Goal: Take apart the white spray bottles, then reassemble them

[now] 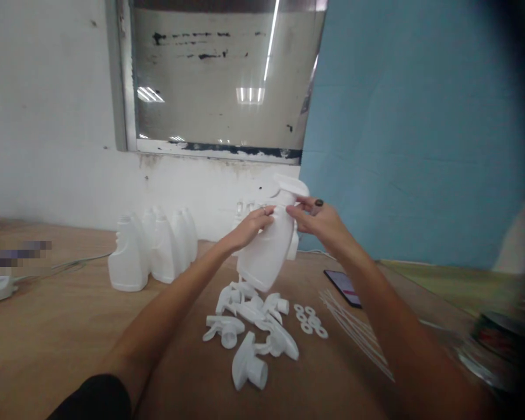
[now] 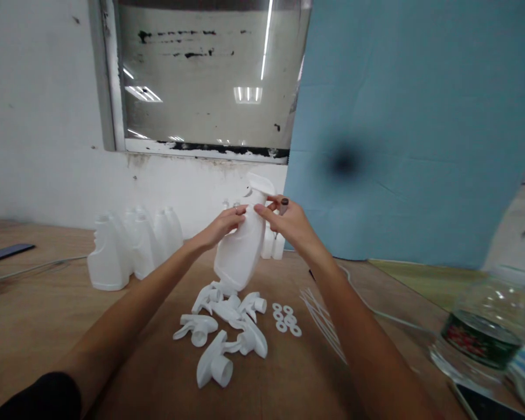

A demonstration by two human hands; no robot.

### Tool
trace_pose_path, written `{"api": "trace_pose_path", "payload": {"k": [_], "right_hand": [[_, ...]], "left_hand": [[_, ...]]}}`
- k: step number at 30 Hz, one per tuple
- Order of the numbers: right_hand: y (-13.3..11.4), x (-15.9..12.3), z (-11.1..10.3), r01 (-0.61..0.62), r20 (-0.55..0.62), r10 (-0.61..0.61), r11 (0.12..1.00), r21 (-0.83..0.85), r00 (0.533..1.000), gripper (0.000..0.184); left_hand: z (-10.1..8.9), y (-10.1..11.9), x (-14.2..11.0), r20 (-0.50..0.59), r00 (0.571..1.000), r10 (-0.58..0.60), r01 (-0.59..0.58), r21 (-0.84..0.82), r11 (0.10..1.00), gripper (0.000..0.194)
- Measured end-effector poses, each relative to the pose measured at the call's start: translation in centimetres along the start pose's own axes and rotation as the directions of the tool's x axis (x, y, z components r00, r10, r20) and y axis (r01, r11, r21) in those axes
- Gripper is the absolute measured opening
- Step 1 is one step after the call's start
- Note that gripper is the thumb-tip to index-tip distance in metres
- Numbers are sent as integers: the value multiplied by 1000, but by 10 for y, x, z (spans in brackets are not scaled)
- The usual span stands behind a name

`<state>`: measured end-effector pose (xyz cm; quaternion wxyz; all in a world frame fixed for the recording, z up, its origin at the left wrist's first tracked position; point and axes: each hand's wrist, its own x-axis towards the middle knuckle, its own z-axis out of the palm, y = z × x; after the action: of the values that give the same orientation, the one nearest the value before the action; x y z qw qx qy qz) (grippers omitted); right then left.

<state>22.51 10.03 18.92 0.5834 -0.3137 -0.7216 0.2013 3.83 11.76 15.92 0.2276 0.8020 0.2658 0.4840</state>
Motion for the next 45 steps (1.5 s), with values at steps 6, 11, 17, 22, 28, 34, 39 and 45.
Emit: {"api": "trace_pose_path", "payload": {"k": [6, 11, 17, 22, 28, 34, 39, 45], "right_hand": [[3, -14, 17, -115, 6, 120, 941, 318, 993, 39], [-2, -17, 30, -113, -135, 171, 928, 354, 976, 41], [-1, -24, 39, -91, -54, 111, 954, 286, 992, 38], [-7, -33, 39, -63, 182, 1, 940, 335, 983, 31], [-12, -40, 45, -112, 434, -107, 886, 450, 894, 28], [-8, -43, 68, -153, 350, 14, 915, 374, 937, 31], [-6, -48, 67, -191, 465, -86, 835, 515, 881, 27], [-13, -51, 57, -194, 539, -205, 783, 592, 817, 36]], "left_hand": [[14, 17, -30, 28, 999, 47, -48, 48, 998, 46], [12, 27, -56, -117, 990, 82, -19, 466, 885, 82], [-6, 40, -82, -28, 998, 54, -27, 590, 807, 59], [-26, 51, -109, 79, 988, -131, 103, 287, 952, 60], [-41, 57, -139, 109, 985, -137, 99, 301, 949, 54], [-48, 51, -152, 87, 987, -134, 93, 371, 924, 54], [-60, 46, -163, 165, 969, -186, 133, 286, 949, 52], [-75, 54, -170, 313, 931, -191, 138, 182, 974, 53]]}}
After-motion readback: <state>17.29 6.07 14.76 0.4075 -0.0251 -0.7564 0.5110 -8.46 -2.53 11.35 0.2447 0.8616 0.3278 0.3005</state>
